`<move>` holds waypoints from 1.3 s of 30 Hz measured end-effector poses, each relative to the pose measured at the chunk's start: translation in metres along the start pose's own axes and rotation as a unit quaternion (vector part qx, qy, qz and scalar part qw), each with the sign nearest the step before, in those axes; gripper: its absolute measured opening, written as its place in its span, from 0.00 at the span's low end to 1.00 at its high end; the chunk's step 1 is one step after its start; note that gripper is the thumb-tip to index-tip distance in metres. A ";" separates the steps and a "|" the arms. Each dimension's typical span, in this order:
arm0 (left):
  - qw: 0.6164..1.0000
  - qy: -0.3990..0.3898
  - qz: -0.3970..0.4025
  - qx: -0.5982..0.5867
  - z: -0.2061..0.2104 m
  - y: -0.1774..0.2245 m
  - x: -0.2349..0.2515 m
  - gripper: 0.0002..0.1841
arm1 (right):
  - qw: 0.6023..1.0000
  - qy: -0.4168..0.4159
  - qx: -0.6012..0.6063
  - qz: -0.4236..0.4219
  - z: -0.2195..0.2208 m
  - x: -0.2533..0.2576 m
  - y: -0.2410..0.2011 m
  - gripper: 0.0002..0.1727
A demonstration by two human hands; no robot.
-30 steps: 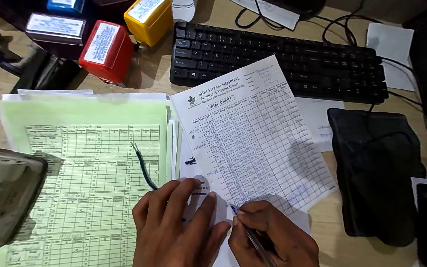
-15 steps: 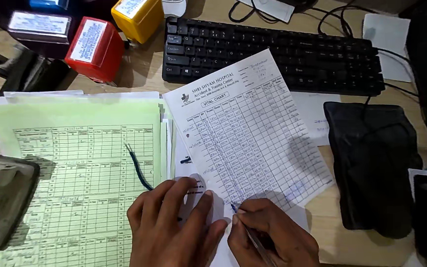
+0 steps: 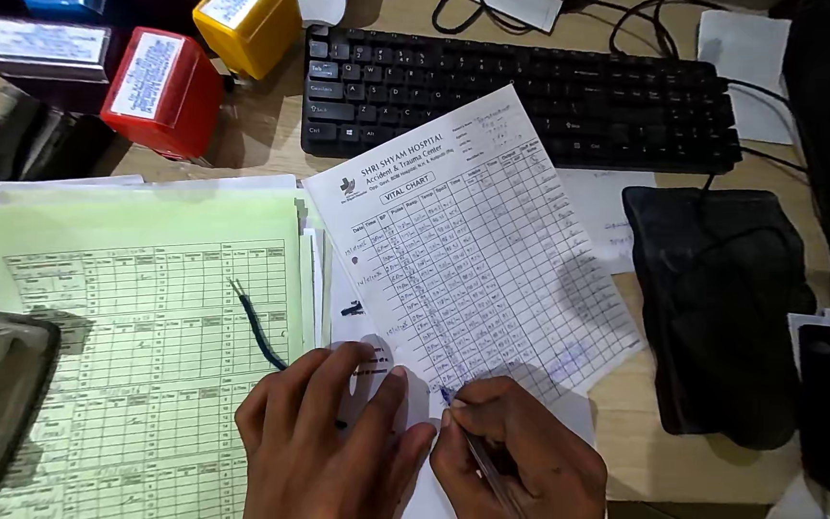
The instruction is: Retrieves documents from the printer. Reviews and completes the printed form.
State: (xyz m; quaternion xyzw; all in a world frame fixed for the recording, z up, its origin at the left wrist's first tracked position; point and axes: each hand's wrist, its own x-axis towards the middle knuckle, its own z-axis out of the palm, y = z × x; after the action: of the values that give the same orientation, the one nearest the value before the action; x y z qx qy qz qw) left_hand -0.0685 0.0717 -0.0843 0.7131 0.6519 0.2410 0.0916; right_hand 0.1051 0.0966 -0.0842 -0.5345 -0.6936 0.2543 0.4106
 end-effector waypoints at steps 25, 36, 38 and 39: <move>1.000 0.003 -0.001 0.002 -0.001 0.001 0.001 0.21 | 0.959 -0.036 0.258 0.108 -0.027 0.010 0.007 0.06; 1.000 0.008 0.001 0.000 0.000 0.001 0.002 0.21 | 0.963 -0.117 0.222 0.103 -0.068 0.010 0.007 0.09; 1.000 0.008 0.005 0.001 0.001 0.000 0.002 0.21 | 0.959 -0.128 0.232 0.098 -0.065 0.007 0.003 0.09; 1.000 0.010 0.007 0.003 0.001 0.000 0.002 0.21 | 0.958 -0.133 0.234 0.099 -0.065 0.007 0.002 0.09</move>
State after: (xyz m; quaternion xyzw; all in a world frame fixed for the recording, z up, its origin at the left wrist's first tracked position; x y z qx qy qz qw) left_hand -0.0679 0.0737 -0.0849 0.7157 0.6482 0.2466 0.0816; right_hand 0.1597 0.0978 -0.0490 -0.4506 -0.6066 0.5177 0.4011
